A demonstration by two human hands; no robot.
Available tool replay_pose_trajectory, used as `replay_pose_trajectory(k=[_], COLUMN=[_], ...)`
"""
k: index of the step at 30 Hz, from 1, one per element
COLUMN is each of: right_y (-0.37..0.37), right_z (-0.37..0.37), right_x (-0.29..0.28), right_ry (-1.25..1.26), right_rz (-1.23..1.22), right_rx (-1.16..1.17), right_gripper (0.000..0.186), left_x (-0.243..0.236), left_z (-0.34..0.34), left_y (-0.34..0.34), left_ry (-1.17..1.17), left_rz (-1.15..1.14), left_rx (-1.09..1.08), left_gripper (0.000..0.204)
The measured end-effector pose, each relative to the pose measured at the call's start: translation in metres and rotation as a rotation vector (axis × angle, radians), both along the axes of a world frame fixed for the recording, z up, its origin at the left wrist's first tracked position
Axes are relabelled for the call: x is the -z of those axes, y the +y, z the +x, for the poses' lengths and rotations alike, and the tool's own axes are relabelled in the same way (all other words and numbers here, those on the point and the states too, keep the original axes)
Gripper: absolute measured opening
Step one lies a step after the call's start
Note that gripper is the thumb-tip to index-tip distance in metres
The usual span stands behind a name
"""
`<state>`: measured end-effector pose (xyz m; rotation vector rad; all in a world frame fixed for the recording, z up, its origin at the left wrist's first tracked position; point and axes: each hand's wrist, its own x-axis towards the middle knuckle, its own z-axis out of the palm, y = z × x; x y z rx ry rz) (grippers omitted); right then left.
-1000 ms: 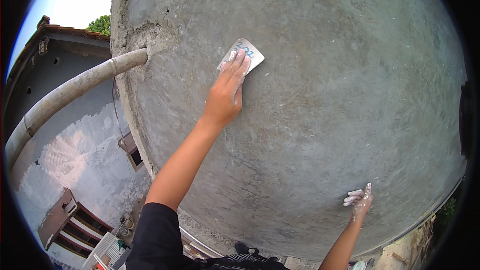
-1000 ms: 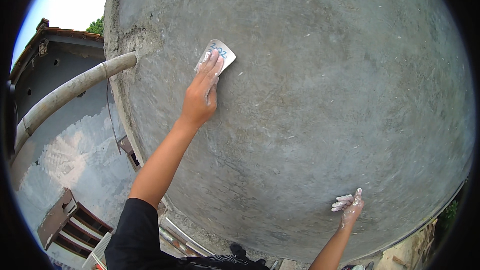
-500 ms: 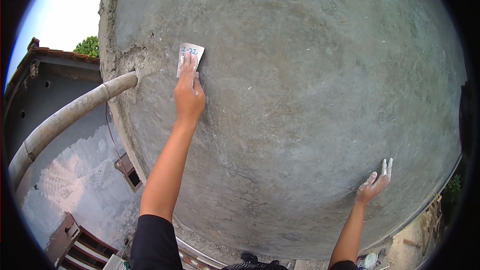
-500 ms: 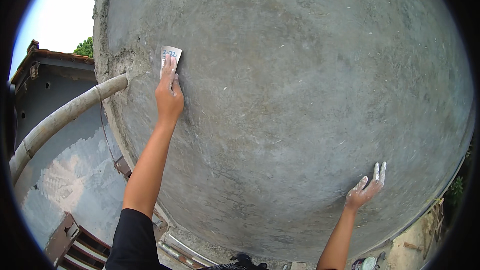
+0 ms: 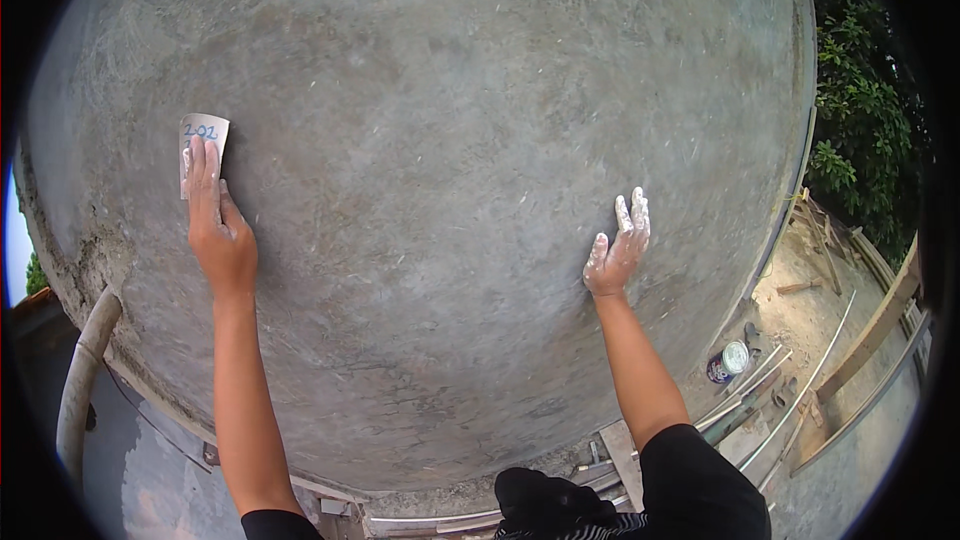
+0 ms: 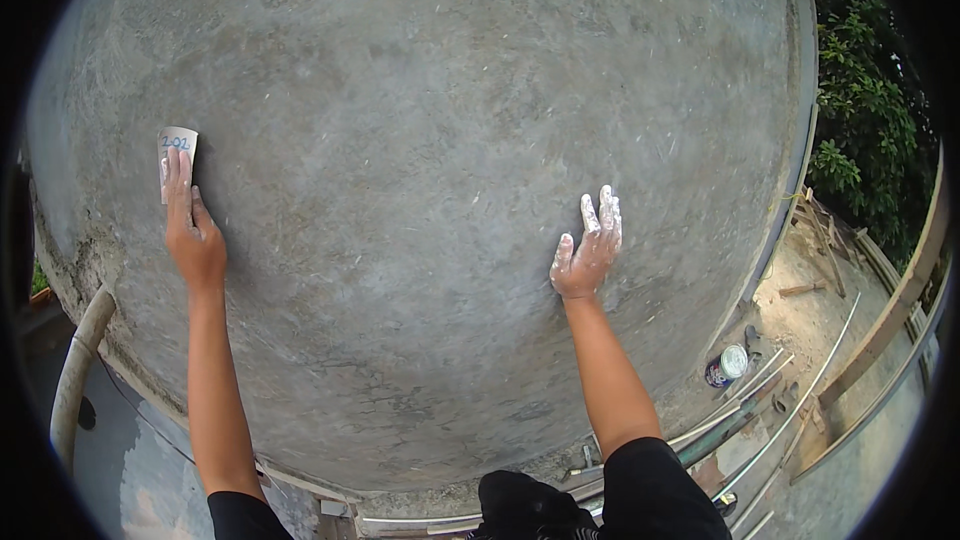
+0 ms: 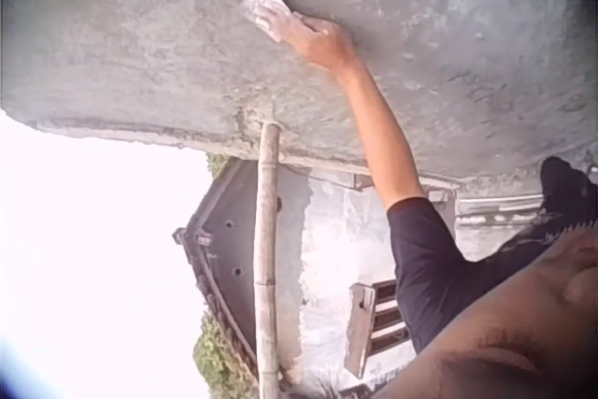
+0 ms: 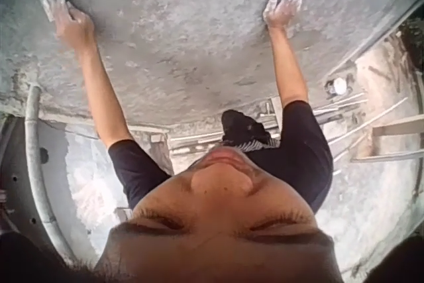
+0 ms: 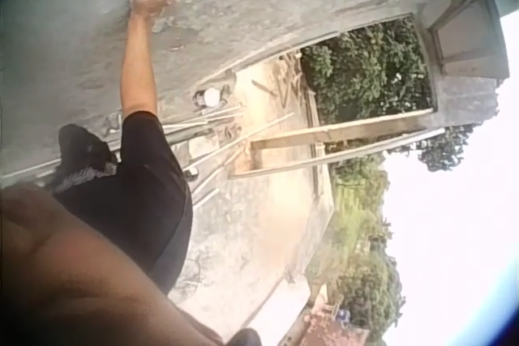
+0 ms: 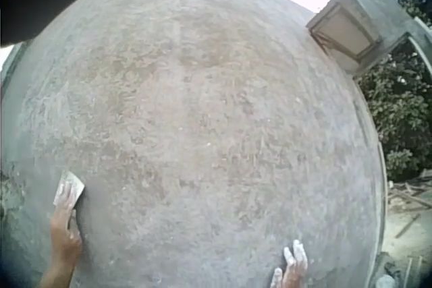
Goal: Sand down a concrete wall using a small piece of sandpaper.
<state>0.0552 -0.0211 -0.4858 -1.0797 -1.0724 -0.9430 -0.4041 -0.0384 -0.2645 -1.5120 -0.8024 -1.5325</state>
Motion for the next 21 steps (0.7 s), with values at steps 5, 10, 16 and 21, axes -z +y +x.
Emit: replay_pose_trajectory(k=[5,10,16,21], right_y=[0.000,-0.001,-0.004,-0.004], right_z=[0.001,0.002,0.001,0.004], right_x=[0.000,0.002,0.001,0.002], right_ry=[0.021,0.046,0.083,0.076], right_rz=[-0.011,-0.016,-0.051,-0.062], right_rx=[-0.013,-0.040,-0.034,-0.050], right_gripper=[0.055,0.058,0.055,0.058], left_x=[0.008,-0.023,-0.005,0.033], left_z=[0.029,-0.023,0.025,0.065], left_y=[-0.004,0.001,0.006,0.002], left_ry=[0.377,-0.028,0.078,0.441], left_rz=[-0.112,-0.093,-0.046,-0.170], left_rx=[-0.055,-0.137,-0.049,-0.151], left_gripper=[0.058,0.050,0.047,0.058])
